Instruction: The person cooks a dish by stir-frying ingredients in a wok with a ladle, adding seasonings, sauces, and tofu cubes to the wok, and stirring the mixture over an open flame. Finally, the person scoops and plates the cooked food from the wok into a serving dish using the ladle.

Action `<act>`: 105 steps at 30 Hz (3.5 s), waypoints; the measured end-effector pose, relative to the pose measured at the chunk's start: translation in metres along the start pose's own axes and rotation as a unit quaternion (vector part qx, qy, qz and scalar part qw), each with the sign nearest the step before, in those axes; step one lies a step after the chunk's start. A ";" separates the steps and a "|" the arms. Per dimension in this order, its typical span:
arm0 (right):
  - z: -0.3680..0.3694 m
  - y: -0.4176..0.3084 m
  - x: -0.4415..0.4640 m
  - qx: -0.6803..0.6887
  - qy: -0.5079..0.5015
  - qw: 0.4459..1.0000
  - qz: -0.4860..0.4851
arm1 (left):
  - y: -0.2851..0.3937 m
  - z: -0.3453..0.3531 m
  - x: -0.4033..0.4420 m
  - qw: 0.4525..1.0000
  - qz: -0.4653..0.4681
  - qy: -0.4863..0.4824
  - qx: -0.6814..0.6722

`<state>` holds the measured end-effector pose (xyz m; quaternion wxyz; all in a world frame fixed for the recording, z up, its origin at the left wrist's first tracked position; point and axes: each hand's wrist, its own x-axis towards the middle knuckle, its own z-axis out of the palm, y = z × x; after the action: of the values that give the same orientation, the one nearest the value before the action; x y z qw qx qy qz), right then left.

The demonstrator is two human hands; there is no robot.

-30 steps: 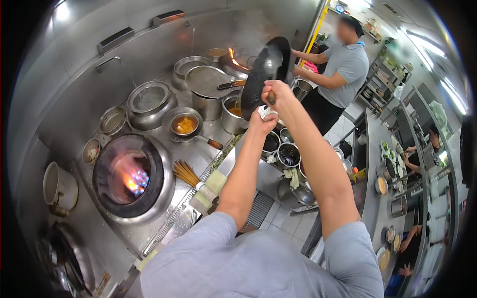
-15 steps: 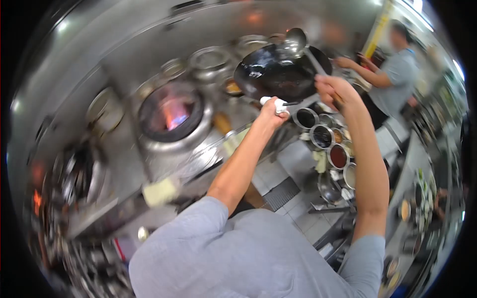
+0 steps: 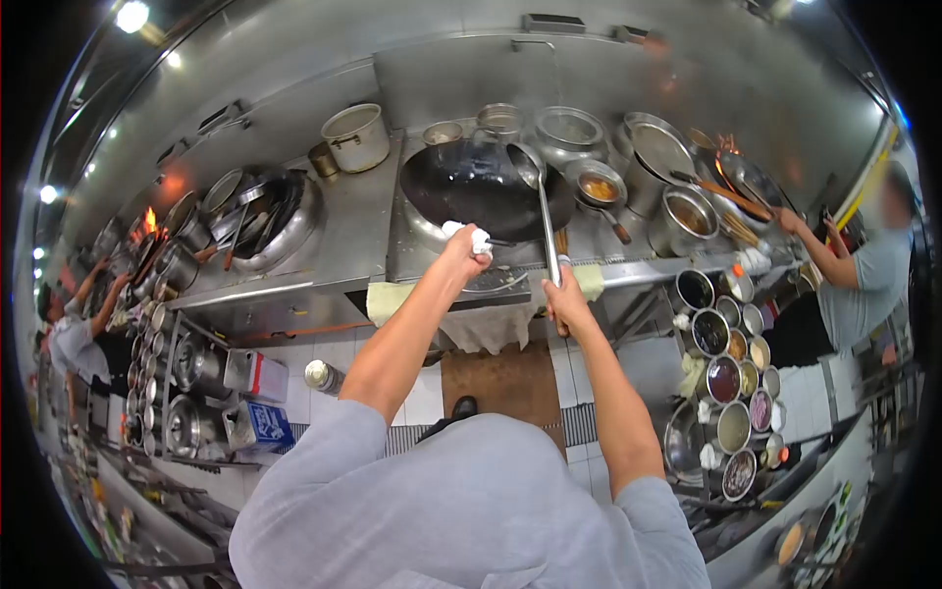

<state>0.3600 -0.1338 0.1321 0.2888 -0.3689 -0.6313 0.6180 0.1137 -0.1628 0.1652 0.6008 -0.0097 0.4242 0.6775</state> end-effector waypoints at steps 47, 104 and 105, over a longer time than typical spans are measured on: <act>0.010 0.158 -0.580 0.249 0.359 0.879 0.190 | -0.399 -0.009 -0.273 0.703 -0.456 -0.472 0.274; 0.005 0.026 -0.286 -0.400 0.135 0.882 -0.208 | 0.080 -0.048 -0.051 0.350 0.712 0.109 0.599; 0.009 0.014 -0.264 -0.449 0.111 0.877 -0.127 | 0.076 -0.053 -0.050 0.349 0.712 0.110 0.600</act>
<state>0.5023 -0.3570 0.1412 0.2364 -0.4416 -0.8464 0.1811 0.0382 -0.2281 0.2001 -0.3135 0.5845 0.6272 0.4083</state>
